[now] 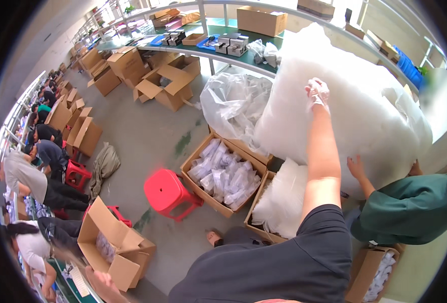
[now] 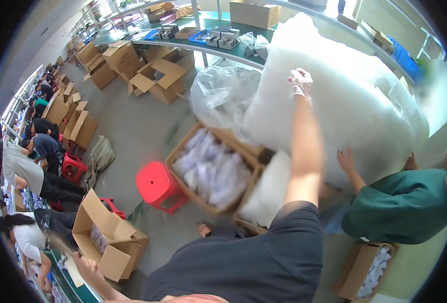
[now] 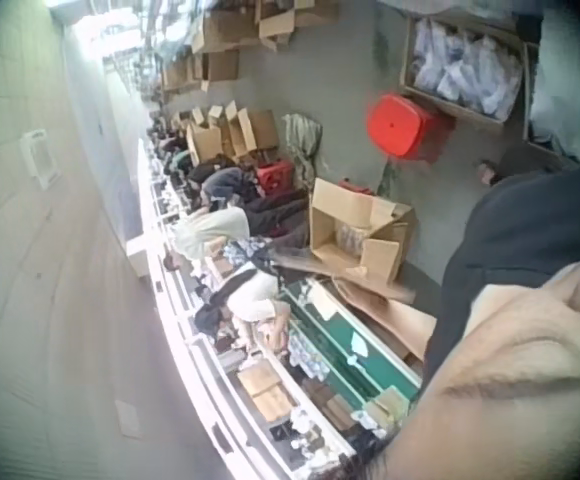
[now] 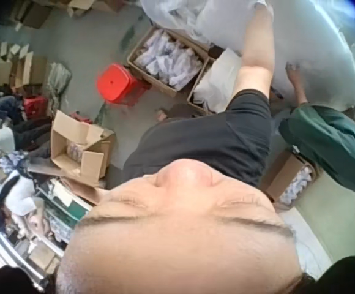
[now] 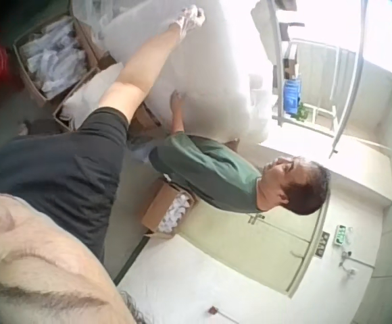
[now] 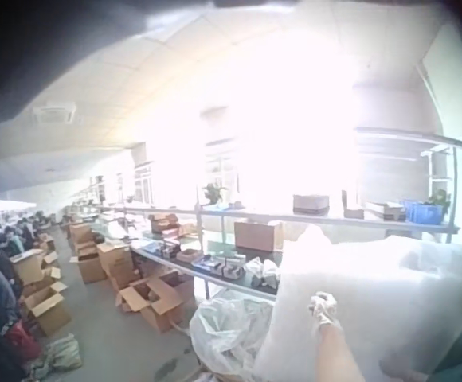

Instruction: The person gathers plastic scrap from the floor and puts it into a bin, then helps another worker carry and place a box of packaged items onto a workbench before rearranging cardboard boxes.

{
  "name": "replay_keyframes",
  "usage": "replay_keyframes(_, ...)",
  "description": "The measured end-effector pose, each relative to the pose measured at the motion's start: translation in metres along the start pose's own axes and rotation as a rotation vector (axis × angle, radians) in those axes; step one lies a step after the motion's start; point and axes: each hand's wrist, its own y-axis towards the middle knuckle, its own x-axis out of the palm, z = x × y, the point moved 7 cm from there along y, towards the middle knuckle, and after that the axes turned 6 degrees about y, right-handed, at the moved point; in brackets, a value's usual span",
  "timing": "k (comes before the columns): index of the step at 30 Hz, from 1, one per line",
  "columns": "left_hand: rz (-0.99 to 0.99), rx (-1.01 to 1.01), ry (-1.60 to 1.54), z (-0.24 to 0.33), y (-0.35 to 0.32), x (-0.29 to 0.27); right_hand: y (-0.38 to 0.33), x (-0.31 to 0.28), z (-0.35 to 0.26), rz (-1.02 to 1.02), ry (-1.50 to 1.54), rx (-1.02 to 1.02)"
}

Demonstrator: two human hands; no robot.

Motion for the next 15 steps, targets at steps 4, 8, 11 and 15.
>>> replay_keyframes(4,0.077,-0.089,0.941,-0.042,0.106,0.006,-0.004,0.003,-0.068,0.061,-0.366,-0.172)
replay_keyframes(8,0.244,-0.14,0.136,-0.074,0.189,0.045,0.018,0.06,-0.065,0.019,-0.89,-0.415)
replay_keyframes(11,0.279,-0.228,-0.139,-0.083,0.248,0.081,0.053,0.097,-0.036,0.018,-1.001,-0.244)
replay_keyframes(15,-0.053,-0.247,-0.231,-0.075,0.336,0.126,0.101,0.123,0.01,0.053,-0.866,0.107)
